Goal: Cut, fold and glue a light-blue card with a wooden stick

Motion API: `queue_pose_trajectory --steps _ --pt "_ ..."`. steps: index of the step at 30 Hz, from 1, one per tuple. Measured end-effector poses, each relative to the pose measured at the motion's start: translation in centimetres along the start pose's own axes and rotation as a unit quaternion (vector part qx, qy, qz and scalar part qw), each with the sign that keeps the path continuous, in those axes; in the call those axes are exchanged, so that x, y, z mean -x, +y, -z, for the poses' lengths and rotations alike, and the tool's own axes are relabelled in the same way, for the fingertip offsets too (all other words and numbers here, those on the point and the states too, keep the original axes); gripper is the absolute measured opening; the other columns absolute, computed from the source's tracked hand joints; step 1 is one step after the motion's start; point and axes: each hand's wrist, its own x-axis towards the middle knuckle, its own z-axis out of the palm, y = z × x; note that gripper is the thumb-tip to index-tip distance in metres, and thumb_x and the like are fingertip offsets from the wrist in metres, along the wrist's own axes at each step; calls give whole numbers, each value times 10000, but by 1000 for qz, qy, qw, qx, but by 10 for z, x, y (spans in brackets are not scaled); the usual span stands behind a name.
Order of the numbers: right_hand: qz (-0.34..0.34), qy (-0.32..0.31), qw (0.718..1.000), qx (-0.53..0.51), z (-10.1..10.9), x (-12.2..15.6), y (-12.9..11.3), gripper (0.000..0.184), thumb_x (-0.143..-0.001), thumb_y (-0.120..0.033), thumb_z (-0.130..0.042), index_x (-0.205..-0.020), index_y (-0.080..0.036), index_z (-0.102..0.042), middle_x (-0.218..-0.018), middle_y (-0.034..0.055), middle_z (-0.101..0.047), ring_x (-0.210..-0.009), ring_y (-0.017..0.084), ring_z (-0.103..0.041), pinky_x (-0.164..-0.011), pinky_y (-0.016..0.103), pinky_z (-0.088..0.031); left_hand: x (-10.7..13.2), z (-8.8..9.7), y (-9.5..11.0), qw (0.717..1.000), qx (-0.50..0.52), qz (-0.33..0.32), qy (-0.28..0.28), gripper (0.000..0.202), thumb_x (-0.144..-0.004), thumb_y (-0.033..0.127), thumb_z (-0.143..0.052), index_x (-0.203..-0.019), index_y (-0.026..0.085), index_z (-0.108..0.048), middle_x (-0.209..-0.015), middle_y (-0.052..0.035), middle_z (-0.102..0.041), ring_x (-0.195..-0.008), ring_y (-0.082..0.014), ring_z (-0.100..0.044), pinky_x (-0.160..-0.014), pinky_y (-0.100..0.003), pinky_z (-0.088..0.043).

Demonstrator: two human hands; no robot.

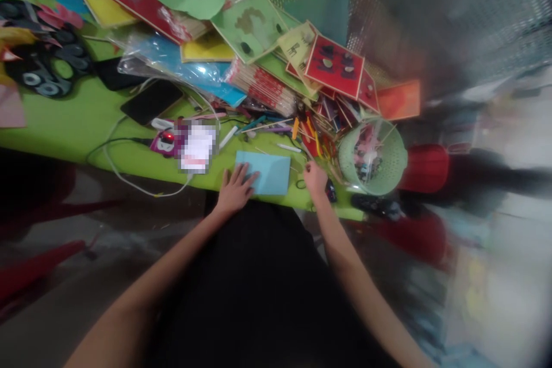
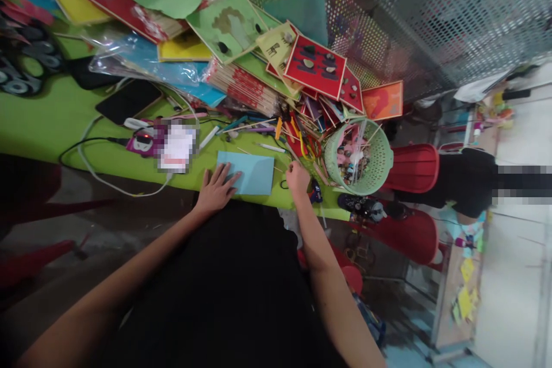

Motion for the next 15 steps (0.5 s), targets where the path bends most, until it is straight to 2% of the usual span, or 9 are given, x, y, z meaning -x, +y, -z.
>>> queue_pose_trajectory --steps 3,8,10,13,15 --pt "23 20 999 -37 3 -3 -1 253 -960 -166 -533 -1150 -205 -694 -1112 86 -785 -1003 228 -719 -831 299 -506 7 0 -5 1000 -3 -4 -6 540 -1040 374 -462 -1578 345 -458 -1735 -81 -204 -1625 -297 -167 -1293 -646 -57" --pt "93 -24 995 -33 -5 0 -16 221 -962 -191 -568 -1132 -206 -709 -1151 94 -773 -1031 230 -708 -872 306 -506 11 0 -8 1000 6 -3 -11 539 -1042 384 -456 -1579 337 -460 -1736 -81 -194 -1628 -301 -153 -1297 -642 -47" --pt "84 -35 996 -25 -9 2 -19 196 -961 -209 -590 -1110 -204 -717 -1139 102 -775 -1014 234 -713 -863 308 -506 10 -1 -8 1000 9 -2 -14 538 -1041 386 -453 -1577 338 -462 -1733 -84 -192 -1627 -309 -155 -1294 -653 -46" --pt "60 -51 995 -66 -10 0 -16 164 -964 -210 -596 -1067 -220 -723 -1086 65 -791 -969 203 -727 -838 279 -508 10 -1 -8 1000 11 -3 -13 539 -1036 377 -461 -1574 347 -466 -1731 -79 -197 -1625 -311 -164 -1294 -654 -44" --pt "42 -38 994 -91 -7 -5 -9 158 -971 -221 -593 -1059 -224 -724 -1065 50 -797 -959 192 -730 -832 269 -509 11 -1 -9 1000 13 -5 -9 542 -1031 367 -472 -1572 356 -467 -1732 -70 -204 -1624 -307 -167 -1296 -647 -43"
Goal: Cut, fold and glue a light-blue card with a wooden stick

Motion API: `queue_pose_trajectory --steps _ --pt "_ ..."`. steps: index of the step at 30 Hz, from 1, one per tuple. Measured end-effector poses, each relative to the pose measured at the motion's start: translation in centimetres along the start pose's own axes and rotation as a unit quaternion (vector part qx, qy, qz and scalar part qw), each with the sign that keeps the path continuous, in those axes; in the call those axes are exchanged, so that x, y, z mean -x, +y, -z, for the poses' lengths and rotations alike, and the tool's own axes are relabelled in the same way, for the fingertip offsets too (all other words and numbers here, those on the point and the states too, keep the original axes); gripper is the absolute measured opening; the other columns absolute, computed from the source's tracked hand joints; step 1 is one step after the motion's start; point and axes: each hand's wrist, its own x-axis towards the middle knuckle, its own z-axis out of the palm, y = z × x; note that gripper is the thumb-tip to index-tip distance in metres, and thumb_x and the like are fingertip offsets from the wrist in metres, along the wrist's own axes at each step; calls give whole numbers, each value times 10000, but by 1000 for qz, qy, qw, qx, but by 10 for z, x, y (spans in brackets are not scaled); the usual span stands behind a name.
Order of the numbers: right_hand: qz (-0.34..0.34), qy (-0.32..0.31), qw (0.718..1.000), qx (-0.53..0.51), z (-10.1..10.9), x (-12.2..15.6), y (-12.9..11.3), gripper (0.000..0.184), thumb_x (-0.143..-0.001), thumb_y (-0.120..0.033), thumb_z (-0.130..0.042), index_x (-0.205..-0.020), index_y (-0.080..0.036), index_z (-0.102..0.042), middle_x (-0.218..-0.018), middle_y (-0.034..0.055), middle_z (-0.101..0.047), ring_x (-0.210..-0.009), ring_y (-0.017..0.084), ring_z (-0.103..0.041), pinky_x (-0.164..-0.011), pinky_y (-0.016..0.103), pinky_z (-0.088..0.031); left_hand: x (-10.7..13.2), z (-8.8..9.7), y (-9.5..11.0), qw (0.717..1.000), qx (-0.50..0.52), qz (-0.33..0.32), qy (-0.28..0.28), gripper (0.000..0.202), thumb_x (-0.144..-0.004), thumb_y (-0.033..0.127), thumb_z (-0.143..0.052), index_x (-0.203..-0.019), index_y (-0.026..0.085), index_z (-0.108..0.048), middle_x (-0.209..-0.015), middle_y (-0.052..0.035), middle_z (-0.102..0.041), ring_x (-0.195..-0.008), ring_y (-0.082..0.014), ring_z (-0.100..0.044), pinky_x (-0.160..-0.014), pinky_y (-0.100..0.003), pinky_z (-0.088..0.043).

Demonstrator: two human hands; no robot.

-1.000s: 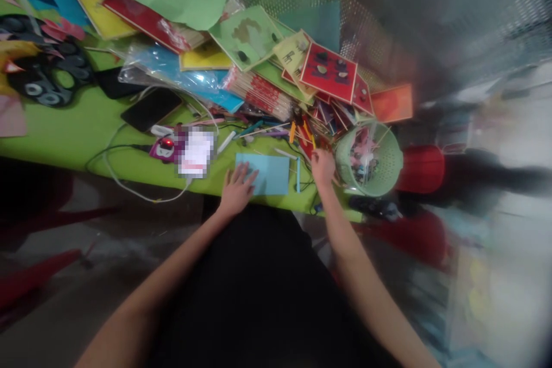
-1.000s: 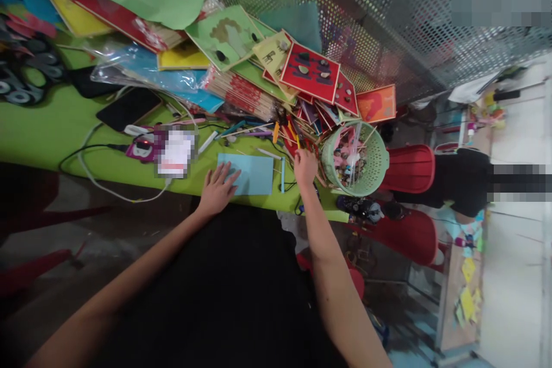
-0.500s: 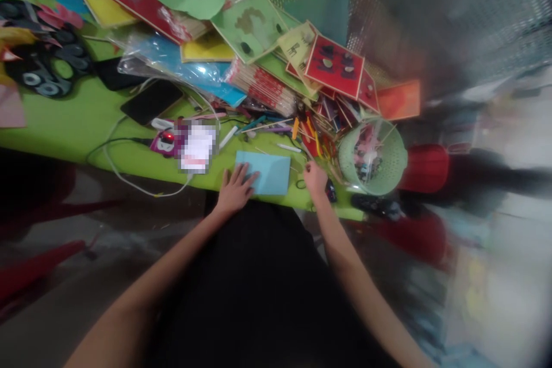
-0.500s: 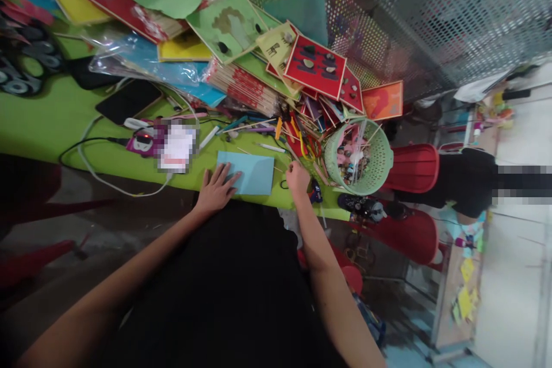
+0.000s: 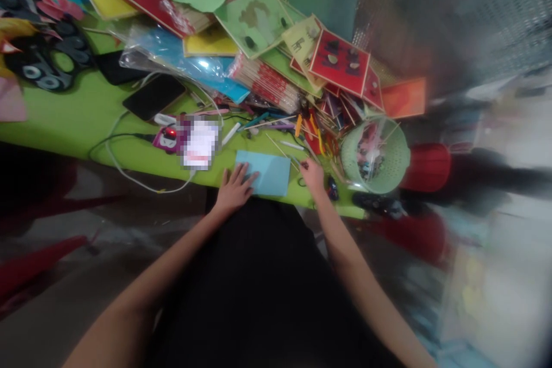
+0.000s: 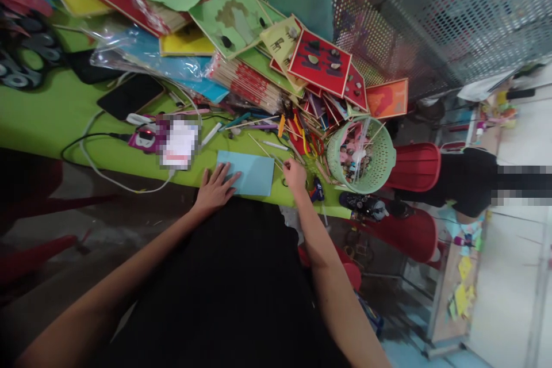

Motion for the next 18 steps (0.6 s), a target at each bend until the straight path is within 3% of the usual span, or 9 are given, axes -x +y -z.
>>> queue_pose_trajectory --steps 5,10,18 --pt "-3 60 997 52 15 -17 13 246 -998 -202 -531 -1160 -202 -715 -1135 91 -776 -1023 222 -709 -854 295 -505 0 -1 -1 1000 -6 -6 11 537 -1037 363 -457 -1574 346 -469 -1734 -74 -207 -1623 -306 -165 -1296 -642 -52" --pt "43 39 985 162 19 -26 6 259 -991 -162 -528 -1182 -185 -702 -1184 146 -735 -1084 248 -680 -891 311 -498 0 -1 0 1000 -4 -5 8 552 -1016 341 -492 -1567 363 -475 -1730 -65 -219 -1620 -308 -181 -1295 -649 -65" --pt "87 -26 956 278 35 -44 -12 380 -992 -38 -383 -1196 -99 -697 -1141 226 -732 -1048 271 -699 -882 343 -517 -1 2 3 1000 -5 -2 -1 547 -1017 333 -476 -1564 337 -486 -1733 -80 -221 -1626 -302 -156 -1293 -650 -71"
